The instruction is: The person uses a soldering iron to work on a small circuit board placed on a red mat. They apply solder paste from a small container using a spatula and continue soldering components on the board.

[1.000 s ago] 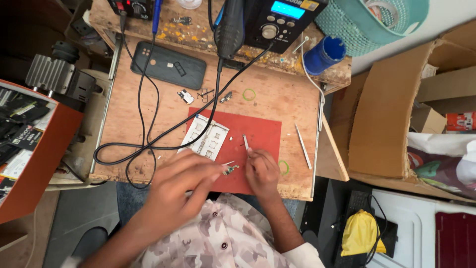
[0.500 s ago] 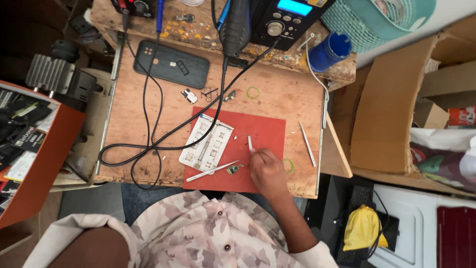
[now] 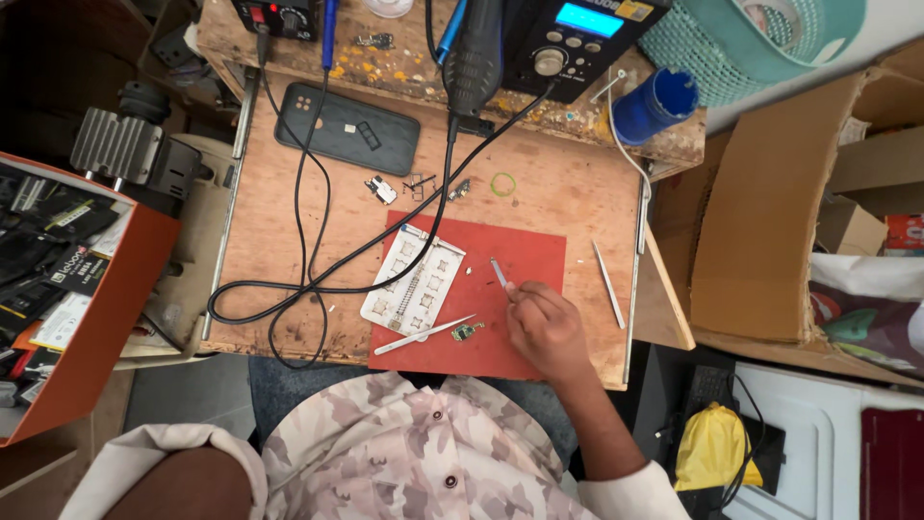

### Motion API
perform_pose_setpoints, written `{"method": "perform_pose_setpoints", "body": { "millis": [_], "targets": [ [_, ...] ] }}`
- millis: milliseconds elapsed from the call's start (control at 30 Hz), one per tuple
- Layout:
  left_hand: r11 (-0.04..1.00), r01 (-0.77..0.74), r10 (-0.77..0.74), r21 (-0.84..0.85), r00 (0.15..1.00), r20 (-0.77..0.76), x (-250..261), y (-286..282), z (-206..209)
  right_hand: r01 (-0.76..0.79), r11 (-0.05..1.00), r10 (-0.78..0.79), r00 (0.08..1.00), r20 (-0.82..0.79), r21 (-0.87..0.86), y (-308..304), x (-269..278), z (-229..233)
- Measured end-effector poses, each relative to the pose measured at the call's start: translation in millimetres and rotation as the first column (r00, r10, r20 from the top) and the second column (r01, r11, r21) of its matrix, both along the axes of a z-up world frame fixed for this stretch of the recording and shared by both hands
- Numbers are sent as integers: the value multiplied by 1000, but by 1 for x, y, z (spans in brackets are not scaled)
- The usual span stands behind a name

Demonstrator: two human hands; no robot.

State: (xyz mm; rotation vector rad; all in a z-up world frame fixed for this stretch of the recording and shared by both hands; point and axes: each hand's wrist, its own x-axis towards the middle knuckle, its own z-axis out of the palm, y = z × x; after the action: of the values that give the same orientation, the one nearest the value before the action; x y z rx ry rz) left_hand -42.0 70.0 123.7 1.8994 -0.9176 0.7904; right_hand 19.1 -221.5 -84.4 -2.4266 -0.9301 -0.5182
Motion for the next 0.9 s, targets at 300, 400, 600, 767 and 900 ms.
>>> {"method": "perform_pose_setpoints", "body": {
  "millis": [300,400,600,767,900],
  "targets": [
    [1000,-23,23,-8,1000,-13,2,-9,-27,8,984,-40,983,-177,-176,-11,-3,-15],
    [998,-65,65,-16,998,-19,-2,-3,-26,323,907,-181,879,-441,271,-10,-1,-25],
    [970,-243,238,9,942,-235,10,-14,-79,602,611,-66,686,-725,514,-13,6,-60],
    [942,-310,334,128,828,-450,16,-39,-181,626,704,-243,656,-714,336,-13,3,-61],
    [945,-255,325,205,808,-491,1,-42,-222,383,922,-342,875,-342,59,-7,-5,-48]
  ]
}}
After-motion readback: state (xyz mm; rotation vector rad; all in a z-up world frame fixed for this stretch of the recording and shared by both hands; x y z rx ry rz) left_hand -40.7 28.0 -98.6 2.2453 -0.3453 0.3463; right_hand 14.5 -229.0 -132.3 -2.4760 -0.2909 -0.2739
